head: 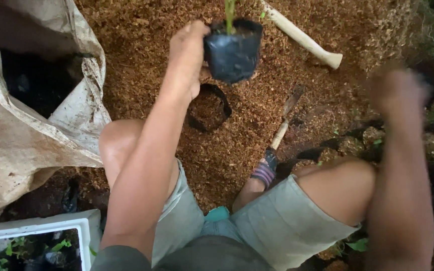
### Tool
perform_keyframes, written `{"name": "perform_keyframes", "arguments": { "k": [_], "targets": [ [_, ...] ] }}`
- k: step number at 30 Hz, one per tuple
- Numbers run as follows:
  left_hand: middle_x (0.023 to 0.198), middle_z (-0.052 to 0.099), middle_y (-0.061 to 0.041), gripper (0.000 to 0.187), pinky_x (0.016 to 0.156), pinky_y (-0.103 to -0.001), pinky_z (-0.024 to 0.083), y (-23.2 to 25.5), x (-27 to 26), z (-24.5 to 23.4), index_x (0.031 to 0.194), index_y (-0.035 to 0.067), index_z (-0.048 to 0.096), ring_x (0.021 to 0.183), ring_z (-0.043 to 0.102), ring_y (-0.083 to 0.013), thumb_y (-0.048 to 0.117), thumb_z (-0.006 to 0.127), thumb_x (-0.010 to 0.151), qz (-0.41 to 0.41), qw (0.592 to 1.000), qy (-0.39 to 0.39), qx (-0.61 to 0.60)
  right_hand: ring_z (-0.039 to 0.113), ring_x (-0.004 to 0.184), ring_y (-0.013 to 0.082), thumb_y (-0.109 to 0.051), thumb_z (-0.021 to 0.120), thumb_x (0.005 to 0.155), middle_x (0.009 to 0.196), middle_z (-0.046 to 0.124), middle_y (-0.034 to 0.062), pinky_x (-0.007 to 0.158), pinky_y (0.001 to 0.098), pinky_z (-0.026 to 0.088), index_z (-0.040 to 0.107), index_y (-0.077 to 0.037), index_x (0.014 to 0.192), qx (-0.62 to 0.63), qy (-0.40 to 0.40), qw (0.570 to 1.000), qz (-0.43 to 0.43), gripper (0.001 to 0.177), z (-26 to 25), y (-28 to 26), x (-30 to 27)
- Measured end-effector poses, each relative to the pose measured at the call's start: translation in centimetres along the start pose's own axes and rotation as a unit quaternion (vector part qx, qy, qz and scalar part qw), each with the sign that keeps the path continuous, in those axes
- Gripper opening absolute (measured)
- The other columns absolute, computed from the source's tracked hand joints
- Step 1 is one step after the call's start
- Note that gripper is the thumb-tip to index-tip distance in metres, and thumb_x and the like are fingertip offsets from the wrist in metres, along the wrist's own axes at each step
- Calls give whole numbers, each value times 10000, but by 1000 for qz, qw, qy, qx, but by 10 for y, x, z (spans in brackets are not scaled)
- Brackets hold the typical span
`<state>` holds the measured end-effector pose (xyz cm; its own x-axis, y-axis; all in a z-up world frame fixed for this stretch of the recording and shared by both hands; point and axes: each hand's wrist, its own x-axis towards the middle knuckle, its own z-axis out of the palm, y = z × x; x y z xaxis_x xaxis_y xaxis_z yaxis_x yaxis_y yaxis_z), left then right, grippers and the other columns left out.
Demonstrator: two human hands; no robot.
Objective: Filling small black nursery bags with soil and transplanting green seedlings into them.
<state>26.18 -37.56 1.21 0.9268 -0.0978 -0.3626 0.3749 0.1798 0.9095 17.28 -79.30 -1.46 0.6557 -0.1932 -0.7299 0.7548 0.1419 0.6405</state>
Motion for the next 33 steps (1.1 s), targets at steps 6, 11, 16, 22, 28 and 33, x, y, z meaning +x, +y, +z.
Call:
{"name": "perform_keyframes", "arguments": {
  "k": [6, 11, 16, 22, 28, 33],
  "targets": [
    [979, 680, -111, 423, 727, -353, 606, 1, -3, -4, 1099, 49, 647, 849, 678, -204, 371, 381, 1028, -53, 991, -5, -120, 680, 1004, 406, 197, 594, 896, 1158, 675, 311, 825, 472, 592, 612, 161, 1317, 683, 410, 403, 450, 423, -45, 13, -68],
    [1060, 677, -175, 489, 499, -268, 516, -8, -5, 3, 1201, 41, 609, 801, 671, -211, 413, 344, 1024, -44, 981, -56, -179, 691, 870, 338, -147, 613, 1071, 1096, 723, 232, 767, 424, 559, 715, 23, 1241, 770, 520, 356, 102, 261, -110, 27, -72],
    [1051, 675, -175, 490, 491, -256, 503, -4, -12, 1, 1256, 53, 602, 785, 657, -191, 394, 335, 1027, -52, 984, -50, -160, 666, 834, 280, -87, 584, 1034, 1130, 693, 277, 692, 339, 548, 549, 158, 1392, 727, 591, 339, 82, 435, -162, 59, -89],
    [996, 644, -113, 266, 708, -376, 688, -8, -8, 6, 983, 70, 596, 902, 709, -236, 292, 453, 1010, 13, 998, -55, -31, 550, 868, 282, -460, 319, 1136, 1143, 604, 252, 733, 407, 463, 472, 102, 1393, 727, 632, 261, 69, 637, -186, 83, -77],
    [820, 594, -69, 146, 665, -284, 673, -33, 7, 7, 822, 80, 523, 684, 642, -160, 136, 585, 942, 224, 970, -44, 83, 631, 1130, 408, -159, 577, 1029, 1223, 632, 285, 1002, 556, 515, 615, 78, 1175, 739, 618, 263, 47, 281, -196, 95, -60],
    [731, 589, -23, 209, 624, -250, 505, -31, 2, 5, 787, 68, 554, 644, 529, -115, 174, 672, 924, 346, 922, 7, 174, 604, 555, 154, -216, 710, 1014, 758, 668, 115, 583, 306, 603, 716, 34, 1080, 847, 472, 238, 50, 259, -200, 101, -43]
  ]
}}
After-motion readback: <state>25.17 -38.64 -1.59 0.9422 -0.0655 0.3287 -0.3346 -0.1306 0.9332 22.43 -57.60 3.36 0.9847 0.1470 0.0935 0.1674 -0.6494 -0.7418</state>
